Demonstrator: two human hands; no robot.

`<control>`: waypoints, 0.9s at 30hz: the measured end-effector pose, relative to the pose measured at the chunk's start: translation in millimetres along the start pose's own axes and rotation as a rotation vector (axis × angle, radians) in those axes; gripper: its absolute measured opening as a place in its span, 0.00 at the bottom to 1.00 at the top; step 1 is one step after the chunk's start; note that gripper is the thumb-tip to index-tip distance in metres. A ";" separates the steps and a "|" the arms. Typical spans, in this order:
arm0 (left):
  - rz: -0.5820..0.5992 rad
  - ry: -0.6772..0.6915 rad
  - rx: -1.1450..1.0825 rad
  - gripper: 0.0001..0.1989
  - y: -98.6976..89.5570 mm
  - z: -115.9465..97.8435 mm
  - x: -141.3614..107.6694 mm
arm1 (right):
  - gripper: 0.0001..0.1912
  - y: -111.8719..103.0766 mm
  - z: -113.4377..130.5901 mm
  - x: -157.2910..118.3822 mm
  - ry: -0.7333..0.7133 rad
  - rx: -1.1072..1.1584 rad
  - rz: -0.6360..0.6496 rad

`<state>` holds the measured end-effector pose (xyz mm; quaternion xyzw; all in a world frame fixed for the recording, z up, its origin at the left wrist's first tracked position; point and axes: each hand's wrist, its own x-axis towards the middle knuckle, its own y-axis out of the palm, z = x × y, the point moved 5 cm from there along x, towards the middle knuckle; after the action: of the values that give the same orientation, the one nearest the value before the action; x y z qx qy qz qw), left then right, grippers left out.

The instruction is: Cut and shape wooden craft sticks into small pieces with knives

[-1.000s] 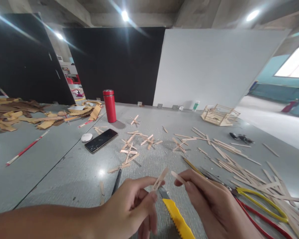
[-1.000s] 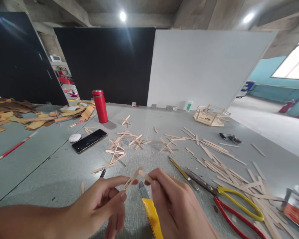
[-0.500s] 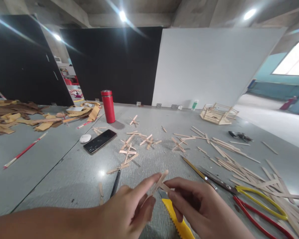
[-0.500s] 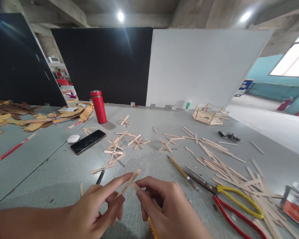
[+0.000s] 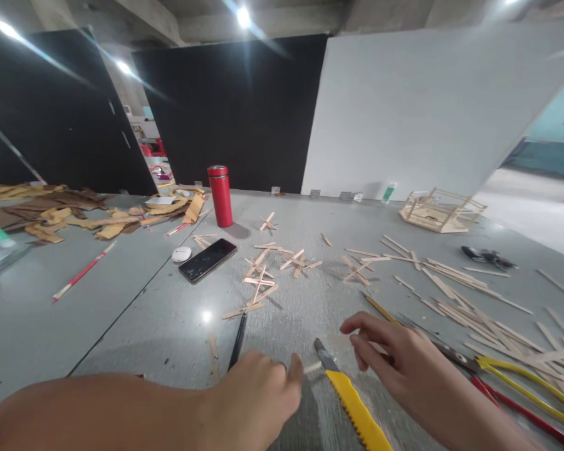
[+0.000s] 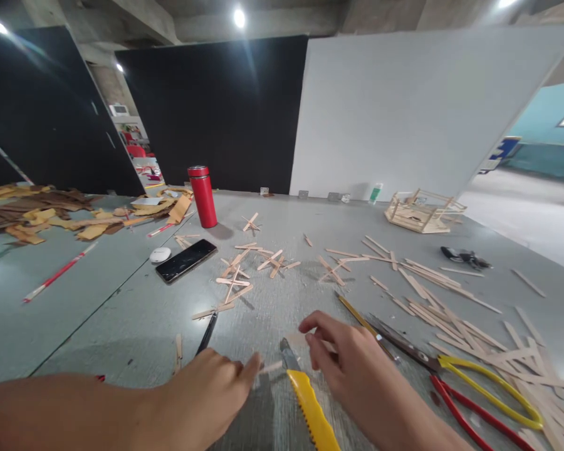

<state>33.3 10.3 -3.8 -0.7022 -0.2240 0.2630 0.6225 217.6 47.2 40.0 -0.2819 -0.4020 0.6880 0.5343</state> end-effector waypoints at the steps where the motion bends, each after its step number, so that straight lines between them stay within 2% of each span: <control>1: 0.016 0.000 0.012 0.31 2.4 -0.7 -0.5 | 0.14 3.0 -7.7 3.9 0.012 -0.032 0.016; 3: 0.024 -0.023 0.030 0.28 2.7 2.7 -1.4 | 0.15 8.4 -21.0 10.7 0.023 -0.078 0.036; 5: 0.007 -0.060 0.033 0.27 -5.1 13.5 -2.4 | 0.15 12.2 -30.1 16.2 0.019 -0.100 0.049; 6: -0.006 -0.069 0.031 0.27 -12.3 21.0 -3.1 | 0.15 13.4 -33.3 18.6 0.015 -0.108 0.055; 9: -0.061 -0.165 0.003 0.10 -44.6 53.2 -8.1 | 0.16 15.8 -40.0 24.6 0.001 -0.143 0.073; 10: -0.080 -0.205 -0.013 0.09 -56.9 64.6 -10.7 | 0.16 16.6 -41.8 26.4 -0.010 -0.155 0.081; 12: -0.093 -0.280 -0.043 0.13 -77.7 85.4 -15.9 | 0.15 17.9 -45.5 29.4 -0.041 -0.173 0.084; 14: -0.073 -0.331 -0.060 0.14 -89.6 103.1 -19.6 | 0.14 19.1 -50.0 31.7 -0.073 -0.186 0.065; 16: -0.033 -0.374 -0.067 0.11 -91.1 120.2 -21.0 | 0.12 20.7 -54.4 33.2 -0.106 -0.201 0.022; 18: 0.024 -0.414 -0.069 0.08 -84.3 137.6 -19.9 | 0.12 23.5 -57.4 33.7 -0.153 -0.218 -0.025; 21: 0.165 -0.430 -0.100 0.15 -66.0 157.5 -15.0 | 0.14 29.7 -57.8 32.2 -0.242 -0.246 -0.088; 24: 0.283 -0.398 -0.145 0.16 -53.8 163.3 -12.2 | 0.16 35.6 -55.2 30.0 -0.311 -0.273 -0.129; 27: 0.325 -0.328 -0.200 0.16 -52.3 156.3 -17.9 | 0.16 39.8 -53.4 29.1 -0.358 -0.297 -0.157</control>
<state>-81.1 123.5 36.2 -0.7350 -0.2312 0.4468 0.4547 233.2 84.4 -20.4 -0.1986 -0.6077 0.6167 0.4592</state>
